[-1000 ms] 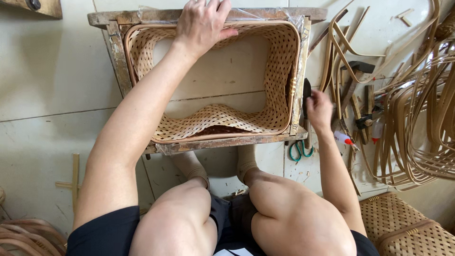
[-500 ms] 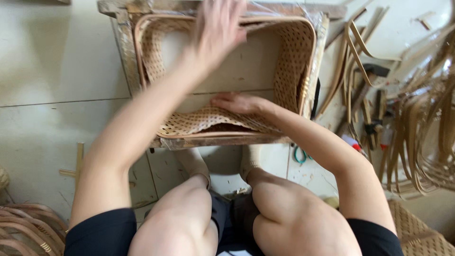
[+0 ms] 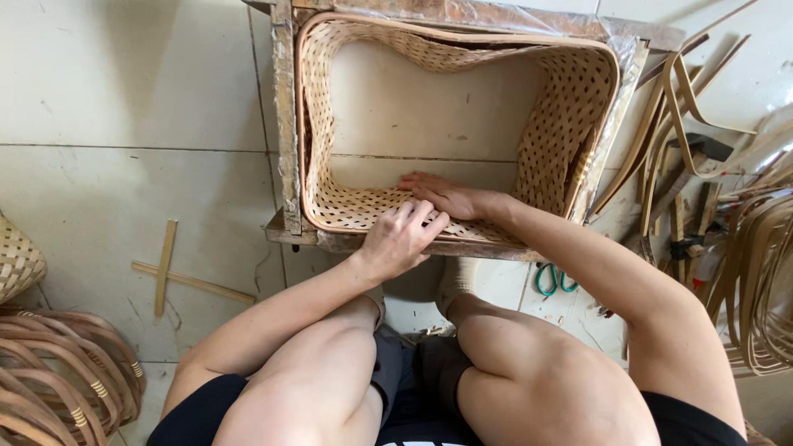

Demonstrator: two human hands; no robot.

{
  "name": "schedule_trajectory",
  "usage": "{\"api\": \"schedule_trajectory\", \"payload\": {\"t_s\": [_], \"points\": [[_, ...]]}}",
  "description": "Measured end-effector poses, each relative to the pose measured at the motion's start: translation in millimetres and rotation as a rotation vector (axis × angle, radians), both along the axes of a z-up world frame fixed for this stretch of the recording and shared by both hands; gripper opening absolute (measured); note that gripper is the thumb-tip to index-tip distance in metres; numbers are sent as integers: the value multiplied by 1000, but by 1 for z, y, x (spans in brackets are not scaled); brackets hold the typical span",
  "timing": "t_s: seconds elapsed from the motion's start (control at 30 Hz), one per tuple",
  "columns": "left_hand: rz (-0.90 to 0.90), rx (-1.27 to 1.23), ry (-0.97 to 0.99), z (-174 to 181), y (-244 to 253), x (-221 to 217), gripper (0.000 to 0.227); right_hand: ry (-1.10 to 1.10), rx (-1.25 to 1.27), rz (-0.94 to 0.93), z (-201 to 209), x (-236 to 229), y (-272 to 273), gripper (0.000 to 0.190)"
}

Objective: The person assembles a rectangular woven basket by fitting a pre-woven basket body into a wooden frame mold. They adjust the basket body to align with the frame and press it into place.

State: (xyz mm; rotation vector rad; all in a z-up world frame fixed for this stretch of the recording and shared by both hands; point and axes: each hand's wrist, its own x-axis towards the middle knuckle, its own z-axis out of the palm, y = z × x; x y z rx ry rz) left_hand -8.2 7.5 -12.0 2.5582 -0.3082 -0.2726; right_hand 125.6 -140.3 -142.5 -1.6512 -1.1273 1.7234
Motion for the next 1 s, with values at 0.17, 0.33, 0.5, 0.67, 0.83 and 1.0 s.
{"api": "schedule_trajectory", "payload": {"t_s": [0.17, 0.33, 0.5, 0.67, 0.83, 1.0], "points": [[9, -10, -73, 0, 1, -3, 67, -37, 61, 28, -6, -11, -8, 62], [69, -28, -160, 7, 4, 0, 64, -118, 104, 116, -19, -12, -11, 64], [184, -23, -16, 13, 0, 1, 68, -59, 60, 53, -24, -16, -16, 62], [105, -25, 13, 5, 0, -4, 60, -63, 18, 105, -26, -16, -14, 61], [30, -20, 41, -2, 1, -5, 58, -27, 66, 147, -34, -18, -13, 65], [76, -148, 83, 4, 13, -5, 66, -14, 33, 154, -31, -16, -10, 68]]}}
